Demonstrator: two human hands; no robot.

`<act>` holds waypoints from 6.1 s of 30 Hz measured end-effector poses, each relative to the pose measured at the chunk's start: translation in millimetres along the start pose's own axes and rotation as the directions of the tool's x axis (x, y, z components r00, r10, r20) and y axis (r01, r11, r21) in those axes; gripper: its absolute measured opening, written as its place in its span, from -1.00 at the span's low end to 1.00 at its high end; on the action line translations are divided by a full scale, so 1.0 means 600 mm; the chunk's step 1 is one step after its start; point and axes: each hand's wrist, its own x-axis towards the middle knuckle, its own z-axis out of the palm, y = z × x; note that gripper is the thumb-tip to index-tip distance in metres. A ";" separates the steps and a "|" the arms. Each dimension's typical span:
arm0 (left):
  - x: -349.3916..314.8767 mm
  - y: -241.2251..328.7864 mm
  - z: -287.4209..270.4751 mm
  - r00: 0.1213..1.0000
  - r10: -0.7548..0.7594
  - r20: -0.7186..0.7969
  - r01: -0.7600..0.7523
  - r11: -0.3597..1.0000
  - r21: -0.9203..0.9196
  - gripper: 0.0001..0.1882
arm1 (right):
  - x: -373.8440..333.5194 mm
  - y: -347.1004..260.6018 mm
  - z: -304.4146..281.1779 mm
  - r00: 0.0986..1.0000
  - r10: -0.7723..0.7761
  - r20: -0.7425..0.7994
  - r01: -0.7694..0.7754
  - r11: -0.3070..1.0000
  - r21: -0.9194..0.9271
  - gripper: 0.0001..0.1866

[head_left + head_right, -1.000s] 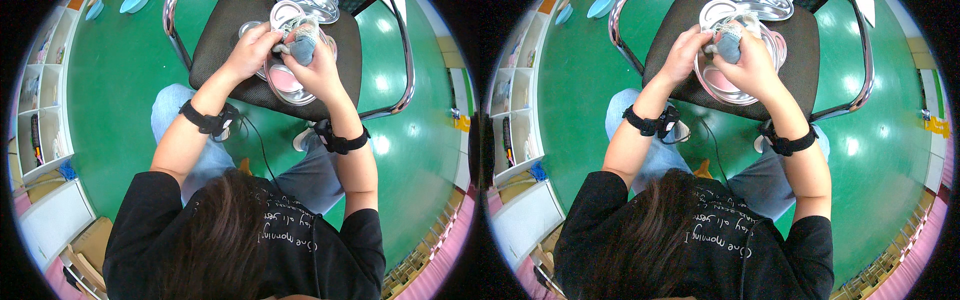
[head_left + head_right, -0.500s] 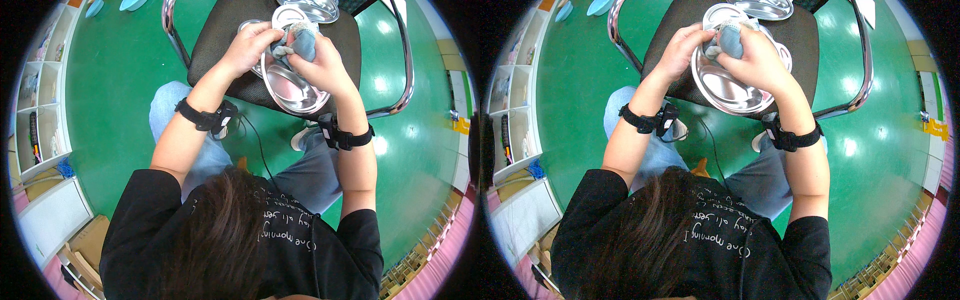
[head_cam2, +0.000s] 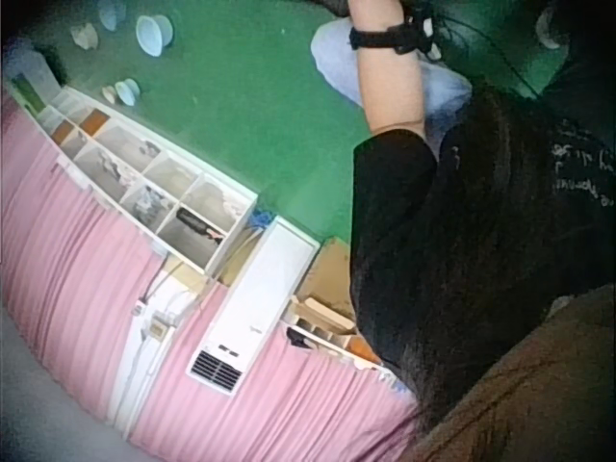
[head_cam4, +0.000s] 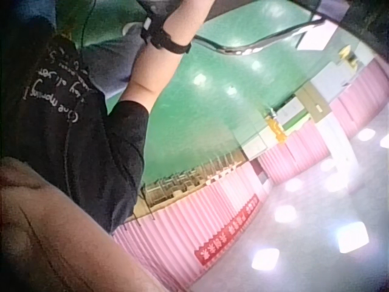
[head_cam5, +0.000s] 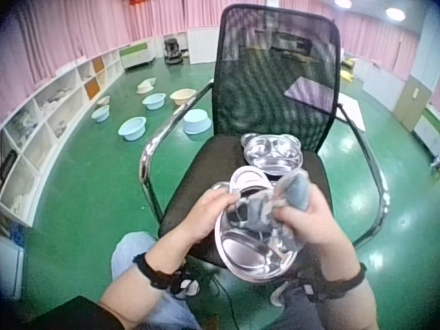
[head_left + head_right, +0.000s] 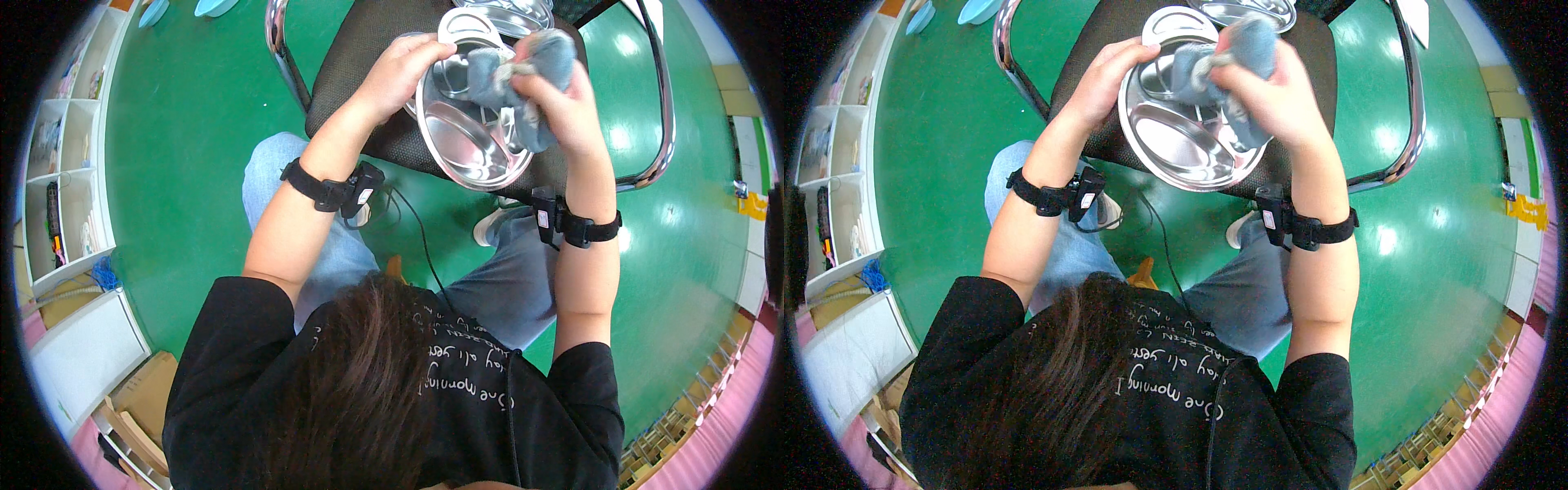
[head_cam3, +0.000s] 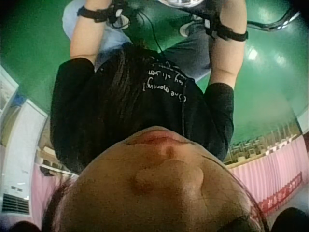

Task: The person wipes a small metal bowl and a bear-shaped metal tray with a cloth while sitting, then walks to a counter to swap the bowl for the tray and continues wiping the tray.

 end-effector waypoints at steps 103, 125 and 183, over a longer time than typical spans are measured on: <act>0.001 0.001 -0.005 0.918 0.197 -0.344 -0.247 0.963 -0.108 -0.68 | -0.023 -0.053 0.110 0.858 -0.395 0.329 0.503 0.778 -0.377 -0.66; -0.002 0.050 -0.048 0.841 0.221 -0.494 -0.383 0.888 -0.255 -0.63 | -0.025 -0.059 0.043 0.886 -0.253 0.389 0.419 0.795 -0.438 -0.68; -0.008 0.023 -0.020 0.821 0.315 -0.476 -0.353 0.936 0.009 -0.70 | -0.016 0.009 0.054 0.956 -0.217 -0.196 -0.008 0.651 -0.759 -0.61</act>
